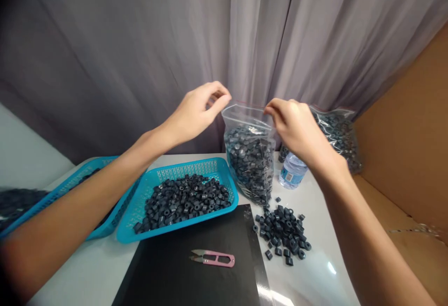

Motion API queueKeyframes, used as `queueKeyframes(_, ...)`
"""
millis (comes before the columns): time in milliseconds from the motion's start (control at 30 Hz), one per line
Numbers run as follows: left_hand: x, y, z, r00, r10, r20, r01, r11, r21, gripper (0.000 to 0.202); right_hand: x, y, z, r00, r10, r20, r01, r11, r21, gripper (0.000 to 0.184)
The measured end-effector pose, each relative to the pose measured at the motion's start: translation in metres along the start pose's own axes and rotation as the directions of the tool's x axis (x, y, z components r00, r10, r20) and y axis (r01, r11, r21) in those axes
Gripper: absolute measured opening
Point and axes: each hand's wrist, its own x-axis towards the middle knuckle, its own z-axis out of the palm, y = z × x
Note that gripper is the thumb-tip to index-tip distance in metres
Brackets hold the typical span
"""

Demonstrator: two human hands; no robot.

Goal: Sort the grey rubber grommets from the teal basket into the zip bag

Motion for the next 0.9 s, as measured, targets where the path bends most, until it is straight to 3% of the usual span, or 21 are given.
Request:
queueKeyframes(33, -0.024, -0.001, -0.008, 0.999, -0.037, -0.003, 0.037, 0.999, 0.029, 0.021, -0.005, 0.004, -0.002, 1.0, 0.007, -0.003, -0.007, 1.0, -0.007, 0.02)
queueKeyframes(67, -0.051, -0.004, -0.016, 0.989, -0.146, 0.038, 0.144, 0.988, 0.058, 0.025, -0.01, 0.008, -0.003, 1.0, 0.014, -0.015, -0.014, 1.0, -0.003, 0.02)
queueKeyframes(100, -0.08, -0.008, -0.023, 0.95, -0.296, 0.101, 0.285, 0.952, 0.111, 0.03, -0.014, 0.012, -0.004, 0.999, 0.018, -0.042, -0.018, 1.0, 0.014, 0.019)
queueKeyframes(167, -0.138, -0.017, -0.033, 0.791, -0.584, 0.183, 0.524, 0.8, 0.292, 0.043, -0.022, 0.018, -0.001, 0.991, 0.023, -0.131, -0.014, 0.997, 0.071, 0.019)
queueKeyframes(233, -0.191, -0.028, -0.033, 0.728, -0.656, 0.199, 0.573, 0.741, 0.35, 0.049, -0.027, 0.02, 0.005, 0.971, 0.038, -0.237, -0.011, 0.993, 0.116, 0.019)
queueKeyframes(300, -0.231, -0.036, -0.027, 0.713, -0.686, 0.144, 0.565, 0.685, 0.46, 0.057, -0.029, 0.018, 0.013, 0.943, 0.052, -0.329, -0.009, 0.992, 0.129, 0.018)
queueKeyframes(400, -0.264, -0.045, -0.014, 0.775, -0.618, 0.127, 0.461, 0.692, 0.556, 0.061, -0.027, 0.013, 0.022, 0.901, 0.046, -0.43, 0.002, 0.994, 0.11, 0.02)
queueKeyframes(467, -0.269, -0.048, -0.012, 0.808, -0.568, 0.155, 0.397, 0.72, 0.57, 0.057, -0.025, 0.011, 0.024, 0.88, 0.042, -0.473, -0.001, 0.996, 0.088, 0.021)
queueKeyframes(533, -0.262, -0.049, -0.014, 0.811, -0.559, 0.174, 0.385, 0.733, 0.561, 0.057, -0.024, 0.01, 0.025, 0.876, 0.051, -0.48, -0.017, 0.997, 0.076, 0.022)
queueKeyframes(667, -0.22, -0.047, -0.018, 0.792, -0.558, 0.246, 0.398, 0.779, 0.485, 0.057, -0.023, 0.01, 0.027, 0.892, 0.048, -0.45, -0.015, 0.997, 0.077, 0.022)
queueKeyframes(733, -0.191, -0.047, -0.008, 0.784, -0.525, 0.332, 0.387, 0.831, 0.399, 0.055, -0.022, 0.01, 0.027, 0.895, 0.034, -0.444, 0.0, 0.997, 0.075, 0.021)
queueKeyframes(800, -0.164, -0.052, 0.014, 0.746, -0.511, 0.427, 0.391, 0.855, 0.341, 0.063, -0.021, 0.009, 0.027, 0.9, 0.025, -0.435, 0.007, 0.997, 0.072, 0.021)
queueKeyframes(900, -0.138, -0.066, 0.058, 0.639, -0.532, 0.556, 0.389, 0.847, 0.363, 0.092, -0.021, 0.008, 0.024, 0.908, 0.014, -0.418, 0.017, 0.997, 0.07, 0.021)
